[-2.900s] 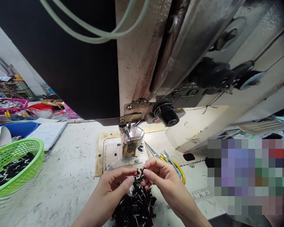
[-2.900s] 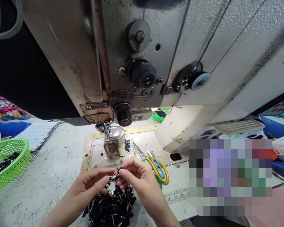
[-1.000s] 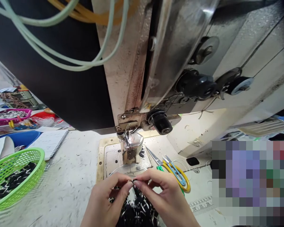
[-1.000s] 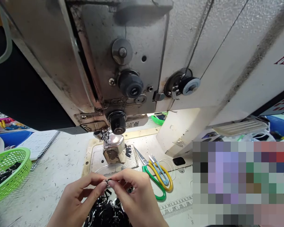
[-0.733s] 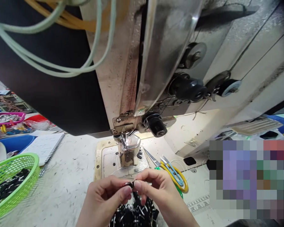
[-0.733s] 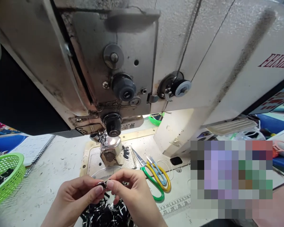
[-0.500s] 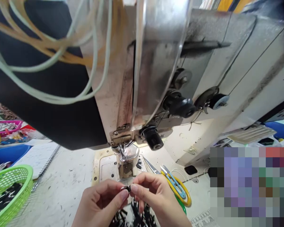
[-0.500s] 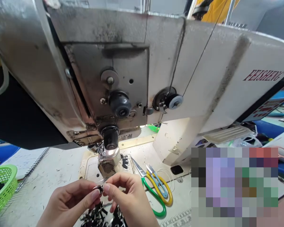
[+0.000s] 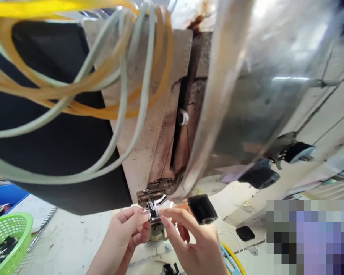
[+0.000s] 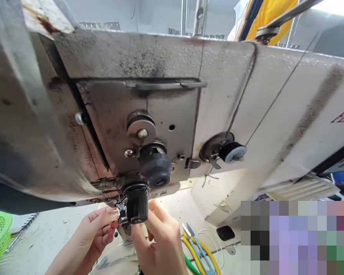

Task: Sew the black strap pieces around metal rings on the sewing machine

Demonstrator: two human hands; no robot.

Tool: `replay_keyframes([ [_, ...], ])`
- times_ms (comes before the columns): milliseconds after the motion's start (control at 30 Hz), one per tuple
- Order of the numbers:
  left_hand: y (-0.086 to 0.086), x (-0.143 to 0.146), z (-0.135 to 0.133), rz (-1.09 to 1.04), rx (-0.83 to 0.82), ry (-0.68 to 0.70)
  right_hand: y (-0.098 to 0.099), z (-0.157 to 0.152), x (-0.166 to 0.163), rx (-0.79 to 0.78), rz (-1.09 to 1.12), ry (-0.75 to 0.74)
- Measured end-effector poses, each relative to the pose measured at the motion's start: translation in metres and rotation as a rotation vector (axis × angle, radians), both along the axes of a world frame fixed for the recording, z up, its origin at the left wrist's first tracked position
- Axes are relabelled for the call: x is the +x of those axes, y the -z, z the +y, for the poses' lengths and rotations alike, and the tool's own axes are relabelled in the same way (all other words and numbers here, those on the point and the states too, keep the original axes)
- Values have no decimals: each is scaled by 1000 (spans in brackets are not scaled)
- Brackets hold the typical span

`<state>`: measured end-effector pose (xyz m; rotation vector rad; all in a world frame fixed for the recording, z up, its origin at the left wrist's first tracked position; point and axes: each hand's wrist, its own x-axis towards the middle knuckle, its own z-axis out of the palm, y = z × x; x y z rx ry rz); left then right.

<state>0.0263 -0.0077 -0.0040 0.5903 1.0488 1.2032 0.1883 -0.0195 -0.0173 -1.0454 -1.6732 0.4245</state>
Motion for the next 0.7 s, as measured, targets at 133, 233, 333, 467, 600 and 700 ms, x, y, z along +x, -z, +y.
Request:
replay_keyframes([
  [133,-1,2,5,-34,-42,-95,2,4,7,275,-203,22],
  [233,0,4,7,-43,-25,-139,3,7,7,355,-243,55],
  [333,2,4,8,-55,-3,-149,3,9,7,379,-255,51],
  [467,3,2,9,-46,-4,-142,4,10,7,376,-260,56],
  [600,4,1,9,-40,-19,-154,5,9,8,341,-297,55],
  [700,3,3,9,-26,-13,-154,6,9,9,318,-302,38],
])
